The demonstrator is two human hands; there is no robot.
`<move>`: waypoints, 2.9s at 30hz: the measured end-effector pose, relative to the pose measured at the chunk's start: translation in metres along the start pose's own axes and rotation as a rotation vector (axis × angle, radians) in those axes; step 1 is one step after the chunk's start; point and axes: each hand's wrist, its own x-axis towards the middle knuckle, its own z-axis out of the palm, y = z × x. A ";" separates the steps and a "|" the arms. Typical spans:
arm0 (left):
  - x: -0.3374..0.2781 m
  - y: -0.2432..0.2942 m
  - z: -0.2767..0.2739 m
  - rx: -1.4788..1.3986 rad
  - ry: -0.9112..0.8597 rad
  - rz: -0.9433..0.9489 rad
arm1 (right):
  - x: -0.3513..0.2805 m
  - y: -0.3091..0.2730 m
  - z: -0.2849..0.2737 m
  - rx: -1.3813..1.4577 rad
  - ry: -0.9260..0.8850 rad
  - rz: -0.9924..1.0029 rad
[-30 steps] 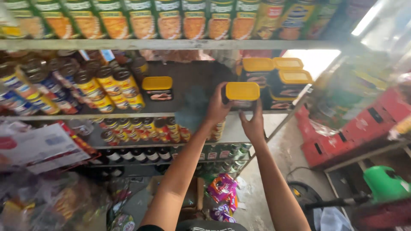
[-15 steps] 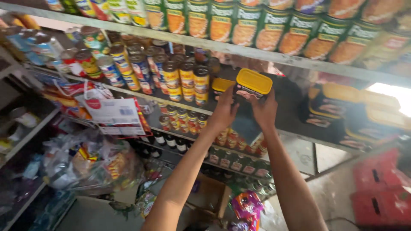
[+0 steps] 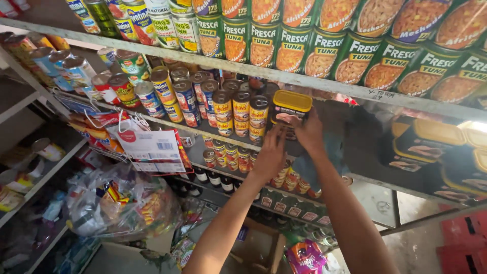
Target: Organizing and cleaning various canned goods on a grocery store shelf.
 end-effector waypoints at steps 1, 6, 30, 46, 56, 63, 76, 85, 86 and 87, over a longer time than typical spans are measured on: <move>0.003 0.001 -0.002 -0.004 -0.003 0.000 | 0.001 0.002 0.002 -0.004 0.000 0.004; 0.009 0.003 -0.006 -0.039 -0.010 -0.005 | -0.002 0.019 0.012 0.021 -0.037 0.044; 0.003 -0.009 0.012 0.014 -0.103 -0.005 | 0.002 -0.002 -0.010 0.000 -0.138 0.124; 0.003 -0.018 0.010 0.244 -0.164 0.064 | 0.001 0.013 -0.002 -0.075 -0.129 0.049; -0.007 0.019 0.025 -0.200 -0.002 -0.009 | -0.048 -0.003 -0.050 -0.100 -0.072 -0.163; 0.033 0.105 0.057 -0.445 0.023 0.019 | -0.084 -0.004 -0.144 -0.302 -0.015 -0.095; 0.122 0.182 0.243 -0.595 0.183 0.016 | -0.102 0.025 -0.271 -0.321 0.155 -0.043; 0.158 0.189 0.268 -0.855 0.152 -0.083 | -0.101 0.048 -0.292 -0.342 0.175 0.049; 0.156 0.191 0.262 -0.856 0.147 -0.102 | -0.104 0.051 -0.291 -0.325 0.166 0.093; 0.159 0.192 0.255 -0.855 0.148 -0.115 | -0.103 0.054 -0.290 -0.306 0.160 0.129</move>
